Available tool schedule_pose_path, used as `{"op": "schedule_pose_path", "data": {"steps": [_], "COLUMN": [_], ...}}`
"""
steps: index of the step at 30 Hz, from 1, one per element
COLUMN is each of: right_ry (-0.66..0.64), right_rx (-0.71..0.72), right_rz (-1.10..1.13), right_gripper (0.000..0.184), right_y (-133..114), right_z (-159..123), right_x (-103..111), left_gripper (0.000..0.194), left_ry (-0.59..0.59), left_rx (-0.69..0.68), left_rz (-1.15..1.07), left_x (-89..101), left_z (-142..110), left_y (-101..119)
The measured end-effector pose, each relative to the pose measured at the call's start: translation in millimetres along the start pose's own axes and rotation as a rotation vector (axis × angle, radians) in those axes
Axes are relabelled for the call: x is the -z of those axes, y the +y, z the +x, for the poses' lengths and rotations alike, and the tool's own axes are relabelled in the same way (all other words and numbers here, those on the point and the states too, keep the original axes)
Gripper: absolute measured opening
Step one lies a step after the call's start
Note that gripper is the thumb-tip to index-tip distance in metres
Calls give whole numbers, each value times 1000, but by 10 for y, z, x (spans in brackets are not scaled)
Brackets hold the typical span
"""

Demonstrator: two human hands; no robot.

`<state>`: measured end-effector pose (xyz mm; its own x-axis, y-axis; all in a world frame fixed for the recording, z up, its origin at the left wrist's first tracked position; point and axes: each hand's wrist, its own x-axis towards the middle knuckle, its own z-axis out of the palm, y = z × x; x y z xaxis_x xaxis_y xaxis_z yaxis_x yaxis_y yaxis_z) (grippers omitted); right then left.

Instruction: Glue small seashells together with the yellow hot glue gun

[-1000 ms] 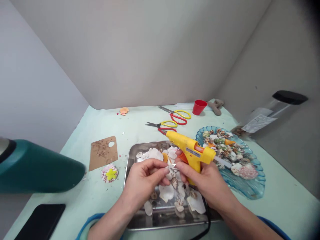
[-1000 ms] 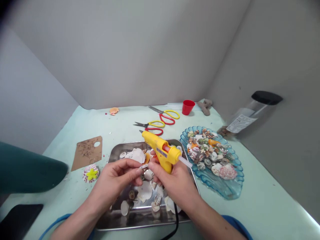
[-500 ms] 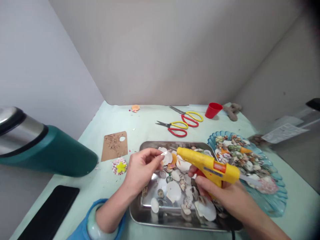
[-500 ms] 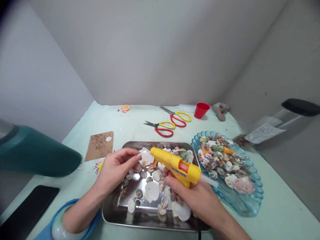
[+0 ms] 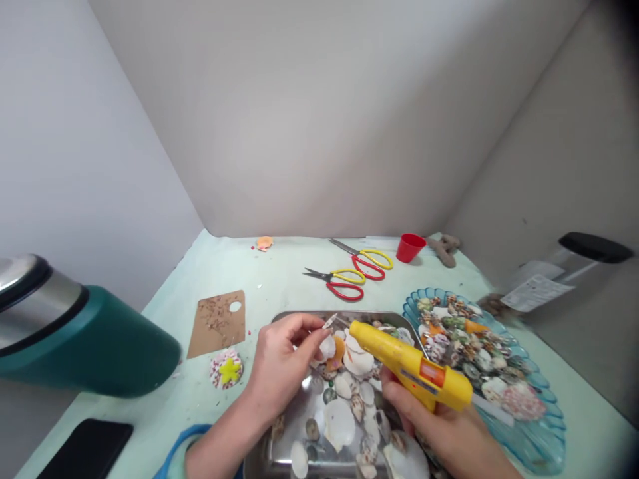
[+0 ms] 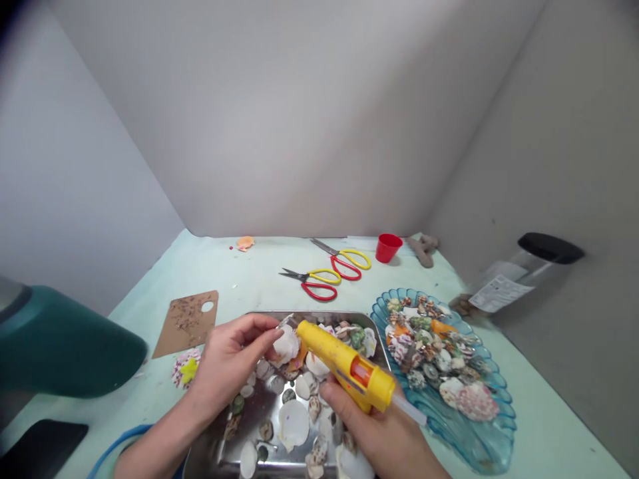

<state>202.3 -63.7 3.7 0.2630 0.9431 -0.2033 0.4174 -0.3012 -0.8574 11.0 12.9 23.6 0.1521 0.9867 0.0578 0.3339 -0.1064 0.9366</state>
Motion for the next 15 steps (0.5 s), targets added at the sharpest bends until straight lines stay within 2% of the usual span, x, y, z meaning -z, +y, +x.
{"op": "schedule_pose_path", "data": {"steps": [3, 9, 15], "right_ry": [-25, -157, -65], "right_rx": [20, 41, 121], "right_rz": [-40, 32, -122], "right_gripper": [34, 32, 31], "right_y": [-1, 18, -46], "right_z": [-1, -16, -27], "right_x": [3, 7, -5], "left_gripper": [11, 12, 9], "left_ry": [21, 32, 36], "left_rx": [-31, -32, -23], "left_rz": [68, 90, 113], "left_x": [17, -19, -46], "left_z": [-5, -3, 23], "left_y": [-18, -111, -187]}}
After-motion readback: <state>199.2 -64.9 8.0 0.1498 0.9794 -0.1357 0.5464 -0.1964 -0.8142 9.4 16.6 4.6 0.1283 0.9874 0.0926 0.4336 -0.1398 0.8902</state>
